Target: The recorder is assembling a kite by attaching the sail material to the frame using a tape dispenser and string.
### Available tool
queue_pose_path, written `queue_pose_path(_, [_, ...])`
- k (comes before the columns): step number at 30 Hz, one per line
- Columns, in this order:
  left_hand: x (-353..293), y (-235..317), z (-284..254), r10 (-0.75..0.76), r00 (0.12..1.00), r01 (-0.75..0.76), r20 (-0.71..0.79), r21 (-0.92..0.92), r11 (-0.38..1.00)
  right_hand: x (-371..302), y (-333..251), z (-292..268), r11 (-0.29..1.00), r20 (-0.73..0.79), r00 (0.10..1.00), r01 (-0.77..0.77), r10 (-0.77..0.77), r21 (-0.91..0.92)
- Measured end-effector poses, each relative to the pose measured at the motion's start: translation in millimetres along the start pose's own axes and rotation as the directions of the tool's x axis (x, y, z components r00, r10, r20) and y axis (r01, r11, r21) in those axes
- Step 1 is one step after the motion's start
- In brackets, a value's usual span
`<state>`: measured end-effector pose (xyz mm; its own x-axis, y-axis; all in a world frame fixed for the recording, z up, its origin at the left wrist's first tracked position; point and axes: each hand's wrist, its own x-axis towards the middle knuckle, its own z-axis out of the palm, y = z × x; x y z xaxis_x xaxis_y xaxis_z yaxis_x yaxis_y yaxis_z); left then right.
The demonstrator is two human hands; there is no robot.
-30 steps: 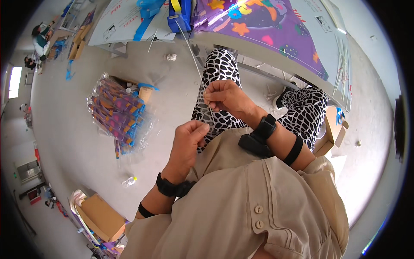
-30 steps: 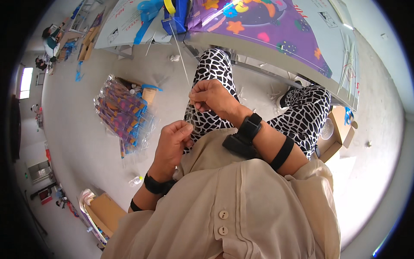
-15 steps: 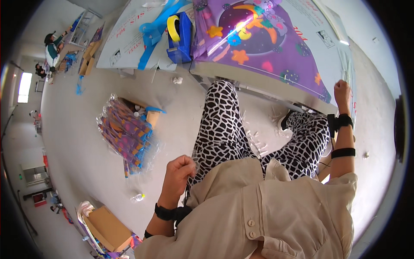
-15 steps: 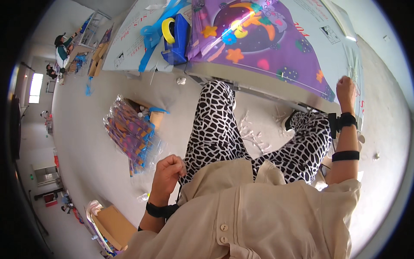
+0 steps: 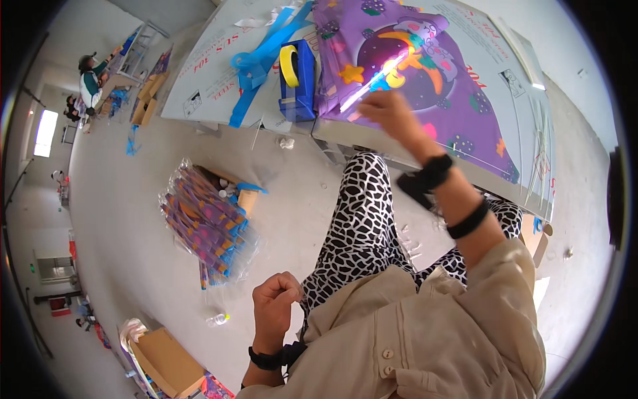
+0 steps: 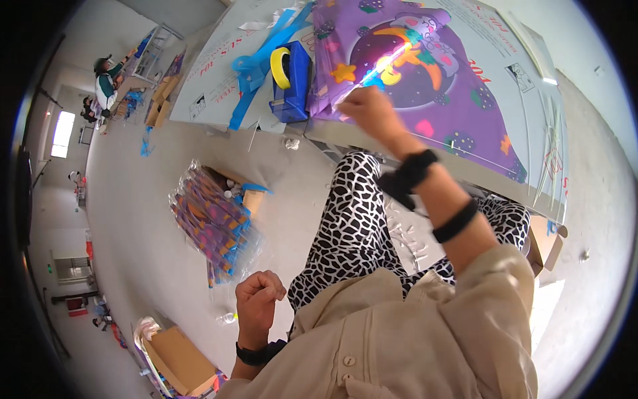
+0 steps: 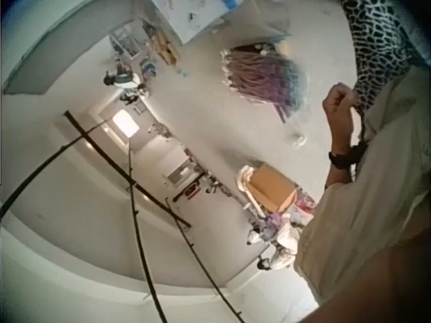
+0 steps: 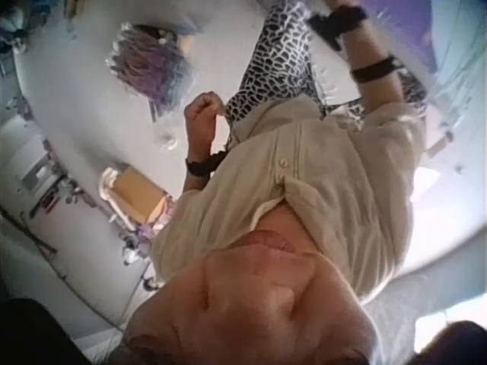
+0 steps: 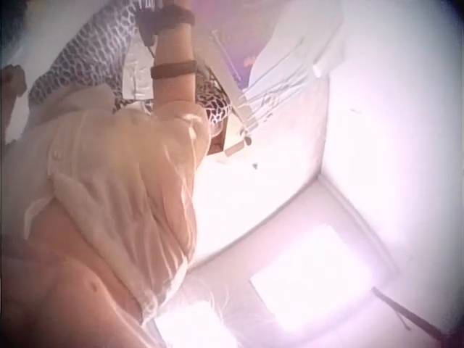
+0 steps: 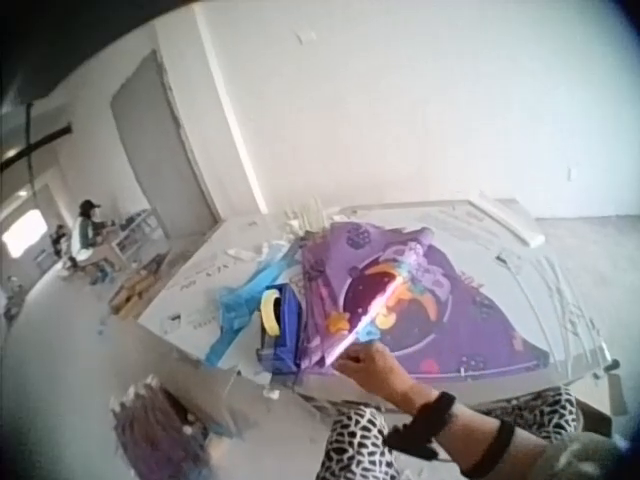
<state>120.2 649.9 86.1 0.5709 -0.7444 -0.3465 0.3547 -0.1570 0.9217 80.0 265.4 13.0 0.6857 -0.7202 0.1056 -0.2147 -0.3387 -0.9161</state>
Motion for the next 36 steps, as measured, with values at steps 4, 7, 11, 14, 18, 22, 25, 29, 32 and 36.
queue_pose_path(4, [-3.6, -4.1, -10.8, 0.031, 0.998, -0.032, -0.057, -0.012, 0.999, 24.6, -36.1, 86.6, 0.724, 0.267, 0.892, -0.453, 0.366, 0.520])
queue_pose_path(7, [-4.0, -5.2, -14.3, 0.037, 0.996, -0.037, -0.080, 0.003, 0.999, 39.2, -46.9, 124.2, 0.421, 0.244, 0.747, -0.577, 0.618, 0.700])
queue_pose_path(11, [-3.7, -12.8, -29.7, 0.020, 0.994, -0.014, -0.106, 0.059, 0.998, 50.6, -35.5, 138.3, 0.344, 0.235, 0.780, -0.496, 0.579, 0.797])
queue_pose_path(14, [-3.3, -22.4, -43.1, 0.006, 0.997, -0.003, -0.082, 0.041, 0.999, 51.0, -33.4, 144.7, 0.368, 0.246, 0.796, -0.499, 0.553, 0.785])
queue_pose_path(18, [-0.6, -39.7, -55.5, -0.043, 0.994, 0.051, -0.098, 0.072, 0.996, 50.0, -39.6, 145.6, 0.317, 0.251, 0.664, -0.610, 0.704, 0.727])
queue_pose_path(22, [0.9, -48.2, -59.6, -0.061, 0.990, 0.072, -0.129, 0.079, 0.994, 54.0, -32.3, 154.1, 0.412, 0.141, 0.746, -0.503, 0.650, 0.759])
queue_pose_path(25, [6.7, -54.2, -59.1, -0.106, 0.988, 0.120, -0.115, 0.120, 0.985, 67.6, 36.0, 169.9, 0.553, 0.133, 0.822, -0.482, 0.554, 0.680])
queue_pose_path(29, [-8.3, -69.5, -86.3, -0.128, 0.984, 0.154, -0.122, 0.239, 0.959, 37.0, -6.5, 189.9, 0.270, 0.193, 0.674, -0.518, 0.713, 0.811])
queue_pose_path(32, [-8.4, -63.1, -89.8, -0.064, 0.992, 0.070, -0.110, 0.054, 0.996, 31.8, -30.6, 150.0, 0.263, 0.238, 0.774, -0.460, 0.586, 0.848])
queue_pose_path(36, [21.8, -43.6, -89.4, -0.032, 0.999, 0.032, 0.023, 0.025, 0.999, 13.6, -35.8, 42.5, 0.252, 0.215, 0.866, -0.354, 0.452, 0.901])
